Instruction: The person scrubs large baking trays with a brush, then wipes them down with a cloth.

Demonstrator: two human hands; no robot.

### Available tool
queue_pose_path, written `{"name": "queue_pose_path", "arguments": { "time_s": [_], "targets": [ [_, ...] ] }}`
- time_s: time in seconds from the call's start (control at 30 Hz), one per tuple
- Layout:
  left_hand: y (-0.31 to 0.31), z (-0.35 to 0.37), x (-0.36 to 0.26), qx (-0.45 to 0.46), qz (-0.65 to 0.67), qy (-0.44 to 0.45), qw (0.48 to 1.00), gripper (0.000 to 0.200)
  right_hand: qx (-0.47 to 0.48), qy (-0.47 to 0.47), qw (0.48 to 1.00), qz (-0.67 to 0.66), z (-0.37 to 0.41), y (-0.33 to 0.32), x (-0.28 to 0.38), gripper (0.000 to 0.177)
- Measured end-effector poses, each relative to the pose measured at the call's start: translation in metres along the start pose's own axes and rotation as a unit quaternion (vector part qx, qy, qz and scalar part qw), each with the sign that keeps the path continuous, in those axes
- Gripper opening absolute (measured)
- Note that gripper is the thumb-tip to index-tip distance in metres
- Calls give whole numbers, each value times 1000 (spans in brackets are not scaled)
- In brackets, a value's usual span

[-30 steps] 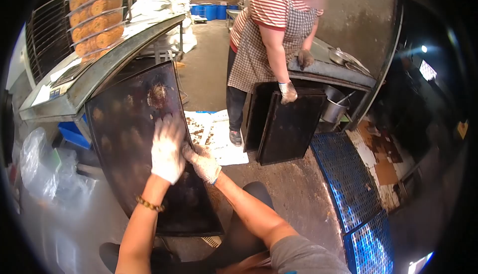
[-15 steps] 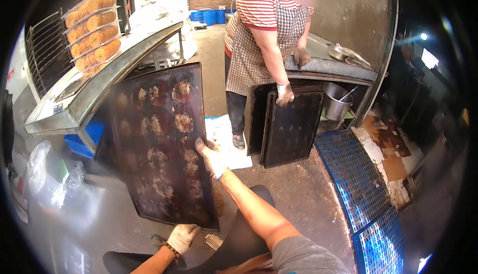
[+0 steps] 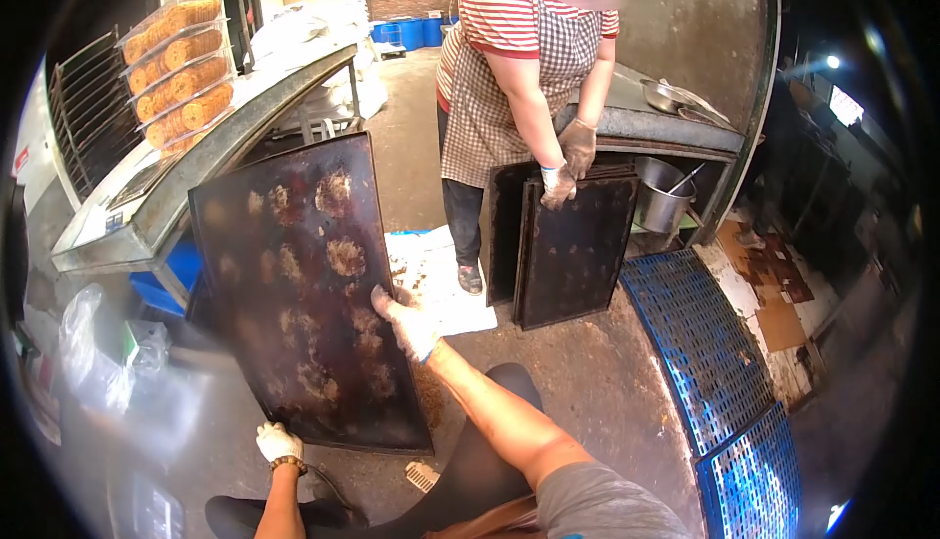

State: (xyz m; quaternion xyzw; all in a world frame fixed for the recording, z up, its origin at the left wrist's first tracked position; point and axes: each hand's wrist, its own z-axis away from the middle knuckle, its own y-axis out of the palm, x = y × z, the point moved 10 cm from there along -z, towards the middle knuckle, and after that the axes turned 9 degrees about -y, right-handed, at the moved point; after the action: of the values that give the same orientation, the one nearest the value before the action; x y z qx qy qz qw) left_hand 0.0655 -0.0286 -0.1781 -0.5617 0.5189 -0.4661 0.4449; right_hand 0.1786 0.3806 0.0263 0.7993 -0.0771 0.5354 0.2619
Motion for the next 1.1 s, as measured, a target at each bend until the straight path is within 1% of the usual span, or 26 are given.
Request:
{"name": "queue_pose_path", "arguments": {
  "time_s": [0.03, 0.1, 0.13, 0.17, 0.2, 0.23, 0.27, 0.3, 0.37, 0.4, 0.43, 0.47, 0.5, 0.57, 0.6, 0.63, 0.7, 0.77, 0.8, 0.83, 0.9, 0.93, 1.0, 1.03, 1.07, 1.1],
  "targets": [
    [-1, 3, -2, 3, -14, -27, 1000, 19, -2, 1, 1000, 0, 2, 1, 1, 48],
    [28, 6, -3, 107, 11, -121, 987, 32, -22, 16, 999, 27, 8, 3, 9, 53],
    [61, 3, -14, 149, 92, -101, 979, 36, -28, 20, 999, 36, 10, 5, 12, 54],
    [54, 15, -41, 216, 157, -74, 961, 35, -13, 35, 999, 16, 12, 11, 11, 51],
    [30, 26, -69, 179, 244, -36, 953, 35, -6, 41, 999, 5, 13, 15, 3, 50],
    [23, 37, -103, 195, 313, 32, 929, 35, 1, 48, 999, -6, 13, 18, -5, 48],
    [15, 50, -137, 220, 381, 98, 893, 35, 31, 42, 998, -24, 9, 24, -23, 47],
    [-20, 66, -162, 258, 487, 63, 832, 25, 61, 36, 997, -41, 8, 32, -34, 46],
    [-113, 83, -197, 253, 677, 118, 681, 11, 65, 38, 995, -60, 13, 39, -37, 44],
    [-159, 70, -198, 150, 699, 182, 675, 10, 69, 20, 996, -44, 13, 38, -41, 43],
    [-208, 50, -184, -25, 659, 174, 731, 12, 72, 2, 997, -26, 14, 37, -37, 42],
    [-262, 47, -164, -209, 589, 170, 762, 17, 72, -26, 996, -42, 17, 37, -31, 39],
    [-306, 39, -144, -310, 610, 142, 715, 24, 71, -26, 996, -42, 21, 36, -30, 39],
    [-366, 10, -119, -418, 486, 175, 747, 51, 68, 58, 994, -59, 33, 33, -46, 37],
    [-388, -4, -113, -446, 421, 203, 763, 65, 54, 60, 994, -76, 37, 33, -49, 35],
    [-404, -19, -113, -455, 375, 231, 773, 80, 53, 60, 994, -78, 42, 33, -48, 35],
    [-428, -41, -121, -420, 314, 318, 790, 79, 103, 62, 990, -75, 55, 44, -36, 35],
    [-435, -60, -139, -359, 244, 365, 824, 72, 114, 48, 992, -27, 62, 48, -24, 33],
    [-428, -74, -144, -277, 272, 340, 857, 47, 142, 49, 989, 3, 64, 48, -41, 34],
    [-405, -100, -149, -236, 191, 309, 901, 26, 168, 50, 984, 33, 67, 50, -51, 34],
    [-407, -86, -137, -334, 233, 318, 856, 17, 163, 72, 983, 32, 72, 47, -49, 35],
    [-413, -73, -138, -333, 234, 322, 855, 17, 178, 5, 980, 86, 67, 50, -25, 37],
    [-430, -40, -132, -337, 235, 263, 873, 14, 184, -121, 959, 175, 62, 62, 32, 46],
    [-431, -19, -140, -383, 241, 320, 832, 16, 179, -92, 950, 240, 55, 59, 35, 49],
    [-425, -11, -147, -377, 215, 315, 844, 14, 166, -50, 952, 251, 50, 57, 41, 47],
    [-418, -2, -156, -367, 187, 314, 856, 12, 122, -203, 950, 203, 47, 60, 67, 48]
  ]
}}
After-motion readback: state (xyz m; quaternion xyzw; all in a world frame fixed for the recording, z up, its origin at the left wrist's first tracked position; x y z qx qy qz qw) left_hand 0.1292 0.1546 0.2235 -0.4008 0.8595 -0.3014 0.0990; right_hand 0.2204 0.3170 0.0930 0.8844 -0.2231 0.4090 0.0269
